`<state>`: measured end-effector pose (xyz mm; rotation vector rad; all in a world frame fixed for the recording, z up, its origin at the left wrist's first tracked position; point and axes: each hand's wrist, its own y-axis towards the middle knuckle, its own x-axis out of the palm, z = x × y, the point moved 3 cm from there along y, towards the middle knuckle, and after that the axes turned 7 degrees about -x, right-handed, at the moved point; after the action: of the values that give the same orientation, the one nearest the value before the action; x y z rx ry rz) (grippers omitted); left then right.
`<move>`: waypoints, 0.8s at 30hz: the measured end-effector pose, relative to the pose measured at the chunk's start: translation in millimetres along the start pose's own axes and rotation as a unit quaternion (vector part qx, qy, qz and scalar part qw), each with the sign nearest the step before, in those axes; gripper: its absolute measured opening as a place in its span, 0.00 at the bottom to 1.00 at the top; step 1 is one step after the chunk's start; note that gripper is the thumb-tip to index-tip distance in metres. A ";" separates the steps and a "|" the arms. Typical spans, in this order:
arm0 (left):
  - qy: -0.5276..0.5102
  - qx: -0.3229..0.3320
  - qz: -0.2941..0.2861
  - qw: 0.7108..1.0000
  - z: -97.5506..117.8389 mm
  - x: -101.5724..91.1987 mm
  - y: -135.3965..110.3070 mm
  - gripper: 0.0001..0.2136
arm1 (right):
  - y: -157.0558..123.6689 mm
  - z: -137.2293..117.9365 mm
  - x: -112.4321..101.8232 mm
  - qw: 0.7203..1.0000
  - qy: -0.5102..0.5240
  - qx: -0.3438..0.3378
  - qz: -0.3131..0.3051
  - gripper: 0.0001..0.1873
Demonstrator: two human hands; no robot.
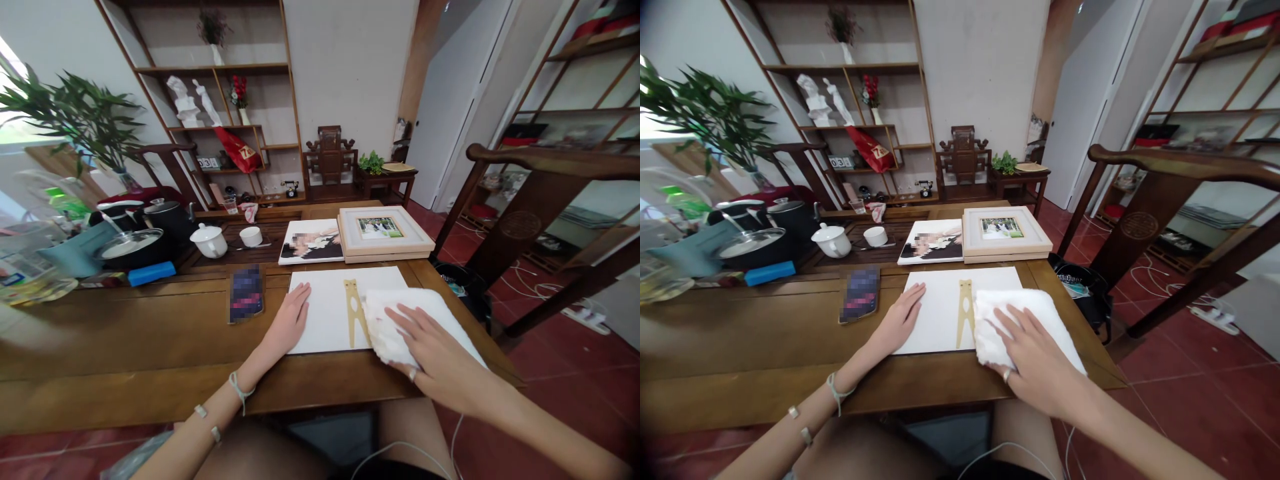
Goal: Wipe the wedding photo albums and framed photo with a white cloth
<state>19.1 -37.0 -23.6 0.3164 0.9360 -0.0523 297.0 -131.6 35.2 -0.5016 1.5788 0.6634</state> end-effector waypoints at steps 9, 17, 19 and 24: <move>0.013 0.007 -0.007 1.000 0.0 -1.2 0.2 0.22 | 33.8 41.0 4.7 0.997 0.072 0.025 -0.009 0.32; -0.004 0.009 0.008 1.000 -1.2 -0.9 -0.4 0.21 | 117.8 70.7 -3.8 0.985 0.126 0.118 -0.022 0.34; -0.006 0.010 0.008 1.000 -2.1 -0.6 -0.2 0.20 | 136.1 58.1 -6.8 0.983 0.137 0.114 -0.031 0.33; -0.014 0.018 0.008 1.000 -2.2 -0.9 -0.2 0.20 | 164.7 30.7 -10.7 0.983 0.148 0.101 -0.042 0.35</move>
<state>16.8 -36.6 -24.2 0.3555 0.9055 -0.0580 211.4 9.6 64.9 -0.5296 1.8712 0.3705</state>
